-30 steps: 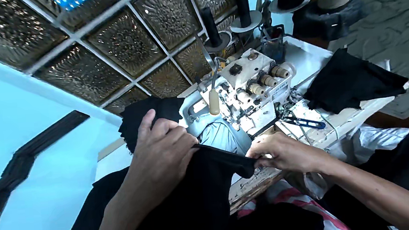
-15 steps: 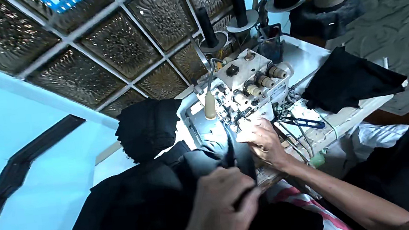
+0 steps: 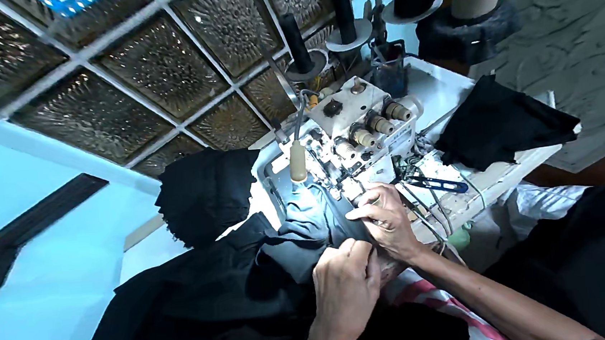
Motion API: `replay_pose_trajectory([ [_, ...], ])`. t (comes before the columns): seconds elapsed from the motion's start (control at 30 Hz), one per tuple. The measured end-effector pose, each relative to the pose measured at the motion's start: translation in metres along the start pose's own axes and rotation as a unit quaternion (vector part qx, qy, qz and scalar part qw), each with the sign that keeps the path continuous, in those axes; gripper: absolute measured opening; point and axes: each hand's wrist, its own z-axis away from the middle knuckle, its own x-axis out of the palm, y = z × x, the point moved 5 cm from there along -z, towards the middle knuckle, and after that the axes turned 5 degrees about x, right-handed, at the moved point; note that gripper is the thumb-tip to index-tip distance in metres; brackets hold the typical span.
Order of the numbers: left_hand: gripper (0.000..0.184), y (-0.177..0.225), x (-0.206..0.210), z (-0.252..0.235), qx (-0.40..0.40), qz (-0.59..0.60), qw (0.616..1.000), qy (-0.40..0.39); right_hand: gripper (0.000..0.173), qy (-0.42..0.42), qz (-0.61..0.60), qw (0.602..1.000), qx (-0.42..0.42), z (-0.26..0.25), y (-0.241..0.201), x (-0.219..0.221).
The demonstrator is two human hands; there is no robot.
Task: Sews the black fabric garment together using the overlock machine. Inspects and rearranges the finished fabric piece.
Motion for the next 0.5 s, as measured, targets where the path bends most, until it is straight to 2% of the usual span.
replay_pose_trajectory([
  [0.13,0.015,-0.016,0.003,-0.016,-0.015,-0.033,0.999,-0.013,0.02,-0.054,0.063,0.996,0.028,-0.005,-0.008,-0.002],
  [0.23,0.017,-0.022,0.004,-0.027,-0.02,-0.057,0.997,-0.037,0.023,-0.095,0.171,0.98,-0.028,-0.012,-0.019,-0.005],
  [0.33,0.025,-0.028,-0.011,-0.036,-0.023,-0.048,0.992,-0.111,0.03,-0.122,0.22,0.966,-0.058,-0.015,-0.026,-0.006],
  [0.4,0.027,-0.045,-0.025,-0.04,0.009,-0.049,0.992,-0.118,0.038,-0.127,0.239,0.96,-0.071,-0.014,-0.026,-0.005],
  [0.5,0.023,-0.091,-0.039,-0.048,0.1,-0.056,0.989,-0.096,0.042,-0.125,0.255,0.955,-0.079,-0.013,-0.028,-0.004],
])
